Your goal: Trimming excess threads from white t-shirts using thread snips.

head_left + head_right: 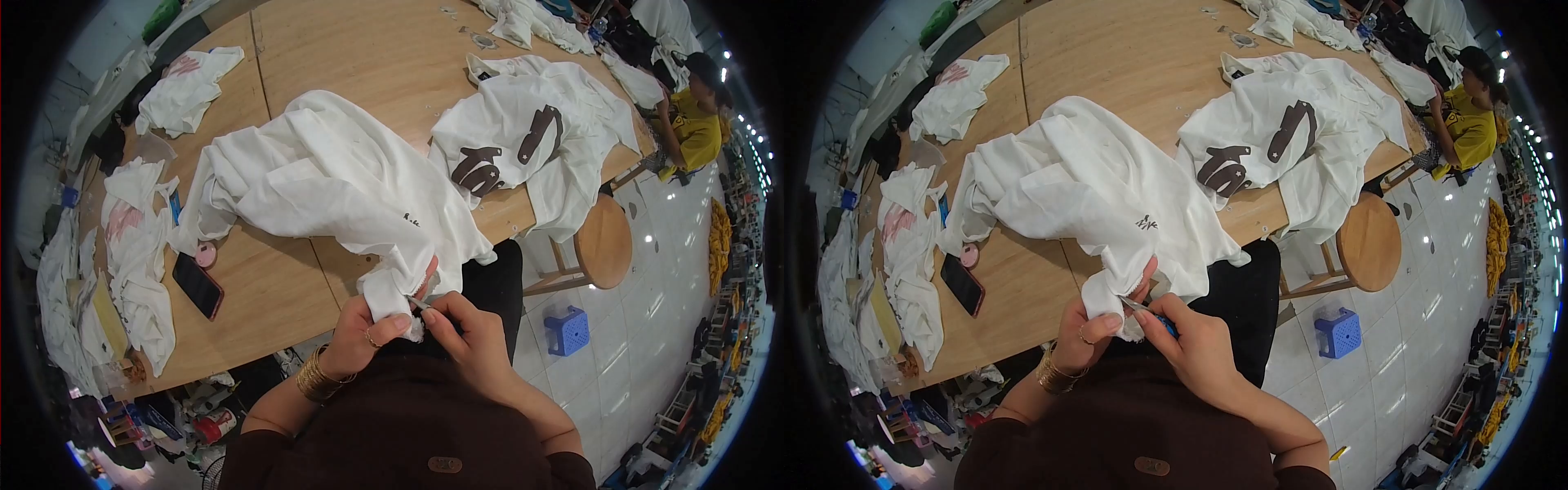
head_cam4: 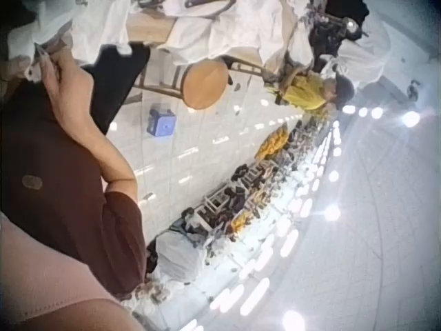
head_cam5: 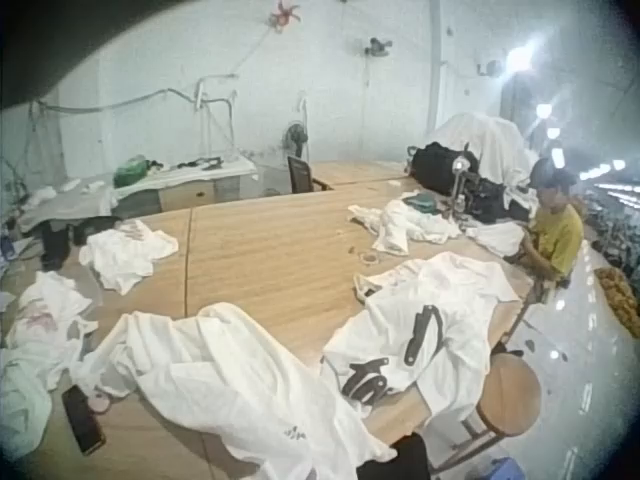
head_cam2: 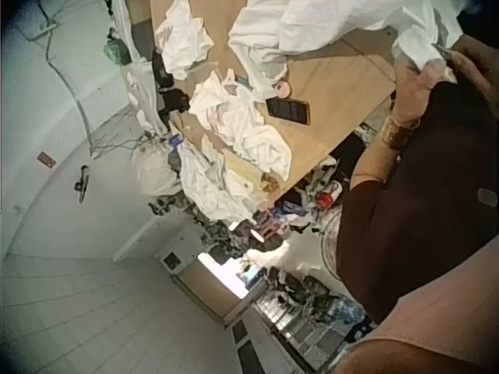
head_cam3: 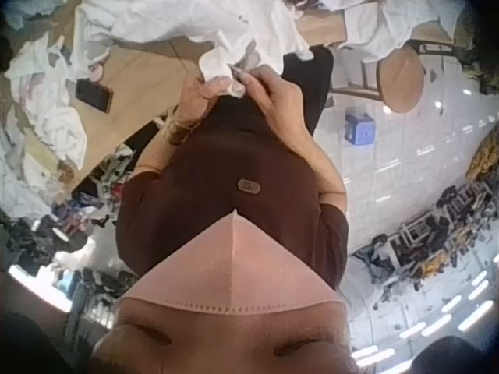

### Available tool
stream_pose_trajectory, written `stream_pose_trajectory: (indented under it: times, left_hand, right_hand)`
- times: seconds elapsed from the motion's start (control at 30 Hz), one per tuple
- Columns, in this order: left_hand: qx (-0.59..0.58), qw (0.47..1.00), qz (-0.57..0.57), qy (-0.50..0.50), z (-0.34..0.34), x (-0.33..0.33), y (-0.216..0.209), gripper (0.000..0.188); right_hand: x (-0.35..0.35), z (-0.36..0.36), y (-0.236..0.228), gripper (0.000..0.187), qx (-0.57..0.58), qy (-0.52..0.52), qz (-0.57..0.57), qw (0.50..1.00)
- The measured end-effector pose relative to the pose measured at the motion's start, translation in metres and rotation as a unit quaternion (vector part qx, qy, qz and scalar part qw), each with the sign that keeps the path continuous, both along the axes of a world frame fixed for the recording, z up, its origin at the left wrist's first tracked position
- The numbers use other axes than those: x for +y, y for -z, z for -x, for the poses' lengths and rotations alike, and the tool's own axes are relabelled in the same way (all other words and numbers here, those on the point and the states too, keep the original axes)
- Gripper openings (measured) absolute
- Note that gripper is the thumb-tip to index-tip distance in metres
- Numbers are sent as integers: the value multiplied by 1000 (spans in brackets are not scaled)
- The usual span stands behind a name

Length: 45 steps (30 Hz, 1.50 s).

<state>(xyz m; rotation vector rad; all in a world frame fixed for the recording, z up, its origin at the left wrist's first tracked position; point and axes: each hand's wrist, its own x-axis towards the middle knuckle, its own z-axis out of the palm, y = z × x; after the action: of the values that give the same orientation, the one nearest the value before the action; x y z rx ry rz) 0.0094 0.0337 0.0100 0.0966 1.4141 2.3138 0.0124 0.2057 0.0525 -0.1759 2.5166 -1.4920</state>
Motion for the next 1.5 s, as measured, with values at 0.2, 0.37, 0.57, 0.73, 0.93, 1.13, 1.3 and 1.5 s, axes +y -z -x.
stream_pose_trajectory:
  times: [0.2,0.37,0.57,0.73,0.93,1.13,1.3,1.5]
  left_hand:
    - [-63,989,-133,-18,4,6,-10,46]
    - [-76,991,-108,15,4,3,-8,45]
    - [-45,998,16,33,1,0,9,33]
    - [-62,998,21,-17,15,-1,4,27]
    - [61,990,128,-12,20,-8,-8,19]
    - [-18,997,40,-62,10,-1,-11,27]
    - [39,998,24,-50,10,0,1,36]
    - [137,968,209,6,15,2,22,43]
  right_hand:
    - [8,5,-2,19,-25,9,4,1000]
    - [-2,10,7,28,82,47,57,994]
    - [0,16,14,32,129,-2,-22,991]
    - [5,19,14,31,138,-45,-19,989]
    - [14,22,6,31,157,-27,-46,986]
    - [15,23,13,35,154,-32,-19,987]
    - [13,22,25,27,138,-28,17,990]
    - [27,14,38,27,158,23,11,987]
